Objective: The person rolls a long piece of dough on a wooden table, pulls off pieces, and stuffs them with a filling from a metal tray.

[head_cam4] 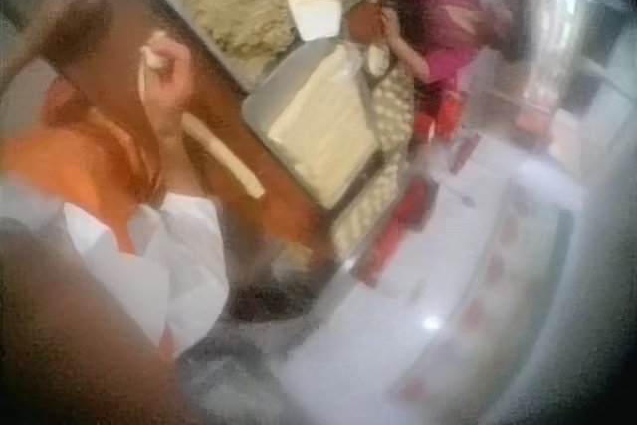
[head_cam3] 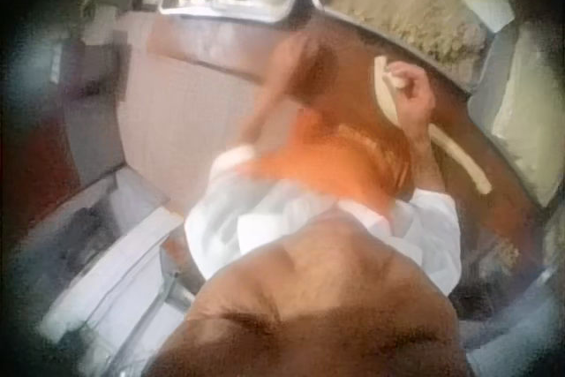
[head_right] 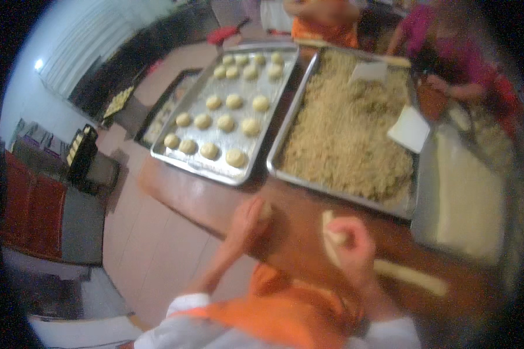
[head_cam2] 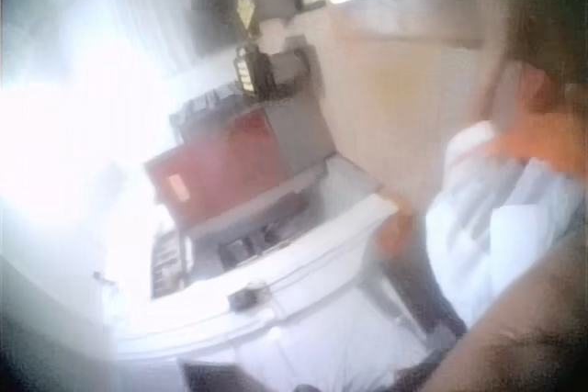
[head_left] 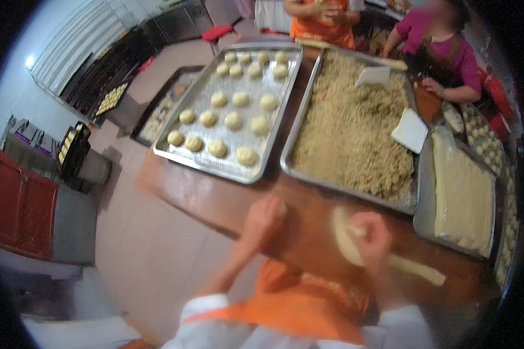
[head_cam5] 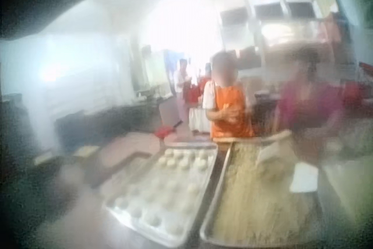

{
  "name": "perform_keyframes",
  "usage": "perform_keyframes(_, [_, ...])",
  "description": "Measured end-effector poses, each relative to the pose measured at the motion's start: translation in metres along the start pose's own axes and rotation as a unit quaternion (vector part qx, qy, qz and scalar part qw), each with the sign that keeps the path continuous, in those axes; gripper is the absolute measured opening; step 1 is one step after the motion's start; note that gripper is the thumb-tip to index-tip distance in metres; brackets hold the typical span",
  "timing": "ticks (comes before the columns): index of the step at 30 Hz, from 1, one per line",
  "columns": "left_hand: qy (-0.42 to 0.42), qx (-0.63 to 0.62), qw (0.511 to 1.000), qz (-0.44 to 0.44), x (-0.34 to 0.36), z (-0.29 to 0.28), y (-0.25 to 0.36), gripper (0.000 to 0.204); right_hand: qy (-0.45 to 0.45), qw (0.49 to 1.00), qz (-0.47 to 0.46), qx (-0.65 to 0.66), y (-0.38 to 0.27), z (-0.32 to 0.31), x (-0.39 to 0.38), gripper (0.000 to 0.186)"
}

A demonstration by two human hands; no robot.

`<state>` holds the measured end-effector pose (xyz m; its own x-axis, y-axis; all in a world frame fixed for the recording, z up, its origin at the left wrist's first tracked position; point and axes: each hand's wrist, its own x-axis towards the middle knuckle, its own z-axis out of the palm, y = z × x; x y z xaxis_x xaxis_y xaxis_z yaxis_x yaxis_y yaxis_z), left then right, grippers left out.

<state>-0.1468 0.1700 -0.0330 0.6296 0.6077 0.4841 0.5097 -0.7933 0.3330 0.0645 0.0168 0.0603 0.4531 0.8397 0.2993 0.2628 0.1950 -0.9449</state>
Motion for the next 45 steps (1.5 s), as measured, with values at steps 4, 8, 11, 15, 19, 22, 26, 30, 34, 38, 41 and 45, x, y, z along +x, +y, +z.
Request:
perform_keyframes(4, [-0.058, 0.052, 0.996, 0.053, 0.001, -0.007, 0.009, 0.061, -0.015, 0.998, 0.040, 0.040, 0.012, -0.001, -0.010, 0.022])
perform_keyframes(8, [-0.102, 0.013, 0.995, 0.010, 0.001, -0.007, 0.024, 0.068, -0.005, 0.992, 0.084, 0.096, 0.020, -0.003, -0.011, 0.021])
perform_keyframes(11, [-0.135, 0.026, 0.990, 0.002, 0.000, -0.005, 0.030, 0.072, -0.005, 0.989, 0.104, 0.107, 0.025, -0.001, -0.011, 0.021])
perform_keyframes(15, [-0.179, 0.073, 0.981, -0.006, 0.012, -0.001, 0.041, 0.072, -0.015, 0.986, 0.116, 0.117, 0.027, 0.007, -0.009, 0.019])
perform_keyframes(19, [-0.185, 0.042, 0.982, -0.003, 0.020, -0.003, 0.045, 0.069, -0.022, 0.983, 0.128, 0.131, 0.019, 0.012, -0.006, 0.018])
perform_keyframes(22, [-0.182, 0.023, 0.983, -0.019, 0.016, -0.010, 0.049, 0.067, -0.025, 0.993, 0.097, 0.060, 0.011, 0.003, -0.007, 0.020])
perform_keyframes(26, [-0.147, -0.007, 0.988, -0.035, 0.014, -0.012, 0.029, 0.059, -0.010, 0.992, 0.124, 0.009, 0.021, -0.010, -0.019, 0.022])
perform_keyframes(30, [-0.146, 0.016, 0.983, -0.113, 0.031, -0.018, 0.029, 0.046, -0.014, 0.989, 0.147, -0.003, 0.024, -0.006, -0.019, 0.021])
perform_keyframes(34, [-0.241, -0.567, 0.645, -0.452, 0.003, -0.007, 0.031, 0.034, -0.020, 0.981, 0.188, 0.044, 0.031, 0.002, -0.010, 0.018])
perform_keyframes(38, [-0.076, -0.290, 0.929, -0.217, 0.068, -0.037, 0.021, 0.033, -0.033, 0.969, 0.225, 0.091, 0.039, 0.007, -0.002, 0.017])
perform_keyframes(41, [0.060, -0.159, 0.972, -0.164, 0.147, -0.042, -0.036, 0.044, -0.055, 0.973, 0.225, 0.011, 0.033, 0.010, 0.005, 0.017])
perform_keyframes(45, [0.084, -0.154, 0.969, -0.175, 0.254, 0.010, -0.121, 0.047, -0.041, 0.957, 0.279, 0.074, 0.028, 0.015, 0.010, 0.015])
